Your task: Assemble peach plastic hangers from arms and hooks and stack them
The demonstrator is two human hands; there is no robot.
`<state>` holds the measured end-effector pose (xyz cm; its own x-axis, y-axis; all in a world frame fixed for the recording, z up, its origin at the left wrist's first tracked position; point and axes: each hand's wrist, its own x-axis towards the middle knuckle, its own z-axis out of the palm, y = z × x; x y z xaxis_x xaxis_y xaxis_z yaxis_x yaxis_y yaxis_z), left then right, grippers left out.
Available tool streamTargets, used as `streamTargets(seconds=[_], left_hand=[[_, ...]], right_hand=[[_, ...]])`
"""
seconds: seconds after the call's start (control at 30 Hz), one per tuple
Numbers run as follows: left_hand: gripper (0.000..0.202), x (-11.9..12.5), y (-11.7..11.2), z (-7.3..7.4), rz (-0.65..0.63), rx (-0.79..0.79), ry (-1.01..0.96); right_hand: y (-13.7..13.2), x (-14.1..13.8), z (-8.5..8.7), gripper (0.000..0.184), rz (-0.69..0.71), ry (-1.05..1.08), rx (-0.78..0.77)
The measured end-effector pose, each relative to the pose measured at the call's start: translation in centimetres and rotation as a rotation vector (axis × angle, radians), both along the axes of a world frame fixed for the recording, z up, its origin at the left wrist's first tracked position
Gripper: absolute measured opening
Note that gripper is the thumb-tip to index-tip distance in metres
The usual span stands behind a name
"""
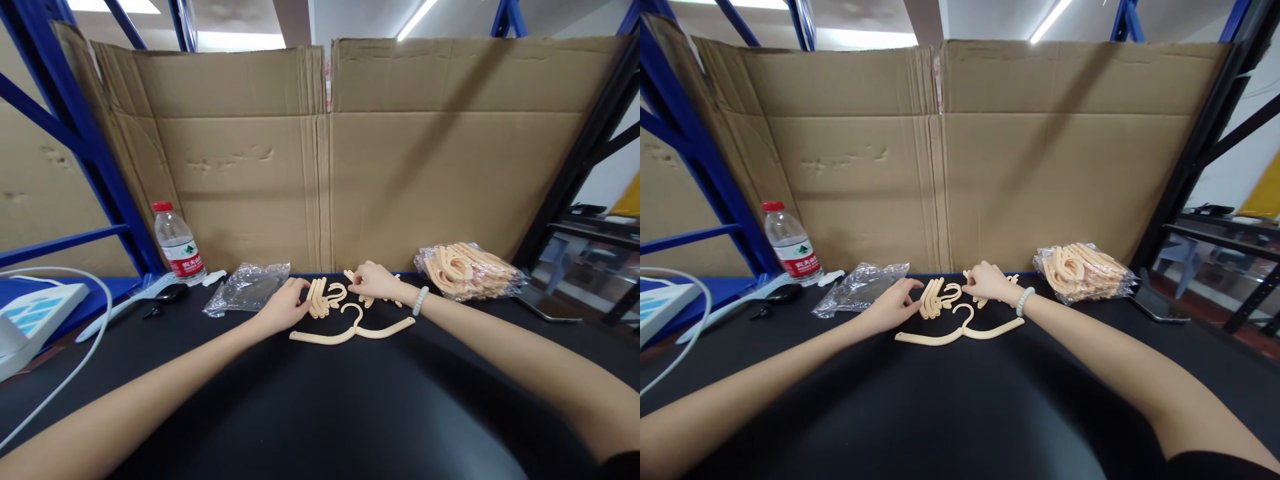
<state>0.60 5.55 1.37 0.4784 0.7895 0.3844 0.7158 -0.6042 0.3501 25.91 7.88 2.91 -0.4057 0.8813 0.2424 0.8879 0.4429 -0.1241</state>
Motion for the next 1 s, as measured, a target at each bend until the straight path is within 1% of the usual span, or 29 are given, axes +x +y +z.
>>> streamTargets(seconds=[0.1,0.2,0.3,0.43,0.53,0.73,0.87,1.0], left_hand=[[0.02,0.8,1.7,-0.1,0.055,-0.07,0.085],[0.026,1.7,2.3,0.1,0.106,-0.136,0.158],[0.03,2.2,2.6,0.6,0.17,-0.187,0.212],[0.031,2.6,2.9,1.1,0.234,-0.227,0.259],[0.031,2.8,3.2,1.1,0.26,-0.235,0.273],[0.031,3.2,3.7,1.1,0.29,-0.233,0.294],[0.031,3.3,4.0,1.3,0.294,-0.253,0.321],[0.032,3.2,4.4,1.7,0.302,-0.271,0.354]], right_hand=[[0.4,-1.8,-0.4,0.035,-0.103,-0.06,-0.064],[0.8,-3.0,-0.7,0.029,-0.185,-0.065,-0.127],[1.2,-3.3,-0.8,0.026,-0.248,-0.001,-0.195],[1.8,-2.9,-0.3,0.025,-0.301,0.175,-0.284],[1.9,-2.3,0.5,0.024,-0.29,0.368,-0.326],[1.1,-1.0,2.0,0.023,-0.189,0.837,-0.383],[-0.9,-0.3,2.5,0.021,-0.133,1.104,-0.445],[-3.8,0.4,2.1,0.019,-0.09,1.249,-0.521]])
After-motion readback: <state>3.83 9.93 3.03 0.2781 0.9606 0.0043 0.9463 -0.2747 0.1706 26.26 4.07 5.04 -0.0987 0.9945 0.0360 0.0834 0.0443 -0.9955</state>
